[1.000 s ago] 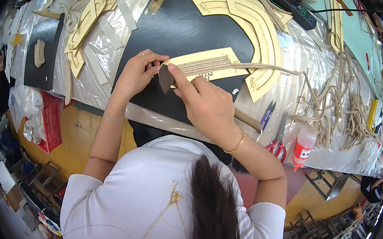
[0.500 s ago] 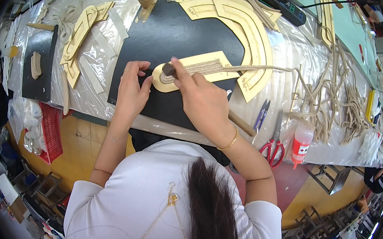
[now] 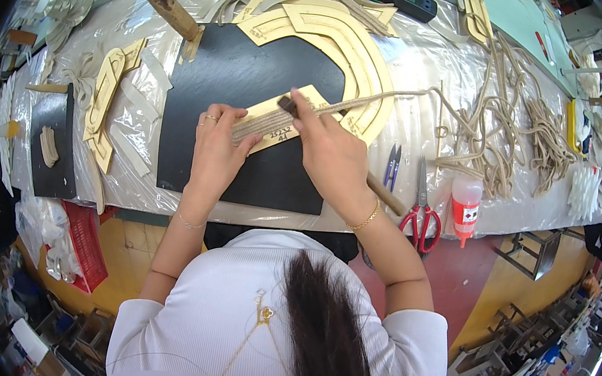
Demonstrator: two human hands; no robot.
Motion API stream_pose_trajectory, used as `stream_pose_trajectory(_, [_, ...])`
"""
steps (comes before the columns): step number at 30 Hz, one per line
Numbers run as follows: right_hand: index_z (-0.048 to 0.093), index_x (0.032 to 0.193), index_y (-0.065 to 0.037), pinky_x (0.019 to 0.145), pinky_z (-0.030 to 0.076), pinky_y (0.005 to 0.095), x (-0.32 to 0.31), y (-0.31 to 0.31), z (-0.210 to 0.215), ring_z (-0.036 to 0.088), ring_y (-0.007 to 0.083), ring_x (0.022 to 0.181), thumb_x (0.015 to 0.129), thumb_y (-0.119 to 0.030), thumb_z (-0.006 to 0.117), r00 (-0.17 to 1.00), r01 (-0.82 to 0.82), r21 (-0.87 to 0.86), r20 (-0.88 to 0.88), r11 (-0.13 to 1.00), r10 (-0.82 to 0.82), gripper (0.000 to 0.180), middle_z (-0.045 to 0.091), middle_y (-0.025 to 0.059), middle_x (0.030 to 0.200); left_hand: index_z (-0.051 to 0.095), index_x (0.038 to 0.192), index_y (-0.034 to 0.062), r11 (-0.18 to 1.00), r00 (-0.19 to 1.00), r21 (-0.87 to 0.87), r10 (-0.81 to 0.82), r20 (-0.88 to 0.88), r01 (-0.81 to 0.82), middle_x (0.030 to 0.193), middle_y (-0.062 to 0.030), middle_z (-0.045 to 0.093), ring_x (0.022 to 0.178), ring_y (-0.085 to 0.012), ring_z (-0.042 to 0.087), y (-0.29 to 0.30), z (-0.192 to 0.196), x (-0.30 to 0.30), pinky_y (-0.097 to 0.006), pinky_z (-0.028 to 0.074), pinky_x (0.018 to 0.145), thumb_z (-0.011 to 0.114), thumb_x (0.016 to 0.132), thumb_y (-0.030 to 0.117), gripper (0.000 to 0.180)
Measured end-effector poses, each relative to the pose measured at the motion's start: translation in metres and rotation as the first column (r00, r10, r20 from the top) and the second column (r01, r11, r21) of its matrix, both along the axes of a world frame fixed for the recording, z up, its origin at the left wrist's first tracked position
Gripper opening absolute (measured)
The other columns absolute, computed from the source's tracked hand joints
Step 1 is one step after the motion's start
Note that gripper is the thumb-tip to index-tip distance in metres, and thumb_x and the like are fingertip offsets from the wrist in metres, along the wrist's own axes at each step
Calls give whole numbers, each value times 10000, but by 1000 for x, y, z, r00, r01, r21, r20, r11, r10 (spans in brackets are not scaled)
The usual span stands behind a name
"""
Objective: The person applies glue to a U-shaped wooden piece, places a thin rope into the groove, presses it down with a wooden tool, and trims excess rope with scissors. The process is repeated for multiple pieces on a workbench.
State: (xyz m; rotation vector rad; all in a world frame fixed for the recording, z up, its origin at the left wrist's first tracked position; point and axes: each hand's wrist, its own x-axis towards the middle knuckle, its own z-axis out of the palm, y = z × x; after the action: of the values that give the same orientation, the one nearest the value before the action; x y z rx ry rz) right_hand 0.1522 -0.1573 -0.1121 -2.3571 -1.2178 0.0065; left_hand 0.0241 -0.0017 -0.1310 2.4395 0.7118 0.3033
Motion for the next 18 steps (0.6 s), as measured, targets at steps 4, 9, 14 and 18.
stream_pose_trajectory(4, [550,1424,-181,537,501,382,9,-4,-5,616,257,587,978,-207,614,999,49,134,17,990,-51,452,611,84,737,641,1140,11,999,999,13,-33,-35,33,1137,-138,567,1071,-319,539,-3,1,13,-423,435,940,814,789,158,418])
stream_pose_trajectory(9, [567,1403,-198,531,519,387,15,-6,-6,632,263,593,990,-255,593,994,102,185,17,978,-107,418,625,86,749,654,1113,19,998,997,22,-54,-57,55,1111,-132,590,1063,-326,554,-5,1,23,-430,441,958,831,765,159,414])
stream_pose_trajectory(14, [613,1327,-132,585,521,383,15,-11,1,642,296,656,949,-217,651,997,39,-99,-61,994,-45,390,658,102,820,647,1098,22,994,989,29,-102,-103,105,1076,-153,596,1042,-333,563,-6,-2,27,-437,445,926,794,792,125,355])
stream_pose_trajectory(18, [680,1199,-61,664,526,370,3,-31,4,639,287,732,852,-204,755,971,-145,200,-158,969,178,383,677,102,865,655,1105,25,992,986,7,-124,-109,126,1065,-156,612,1066,-353,572,2,5,24,-441,450,949,781,796,96,342])
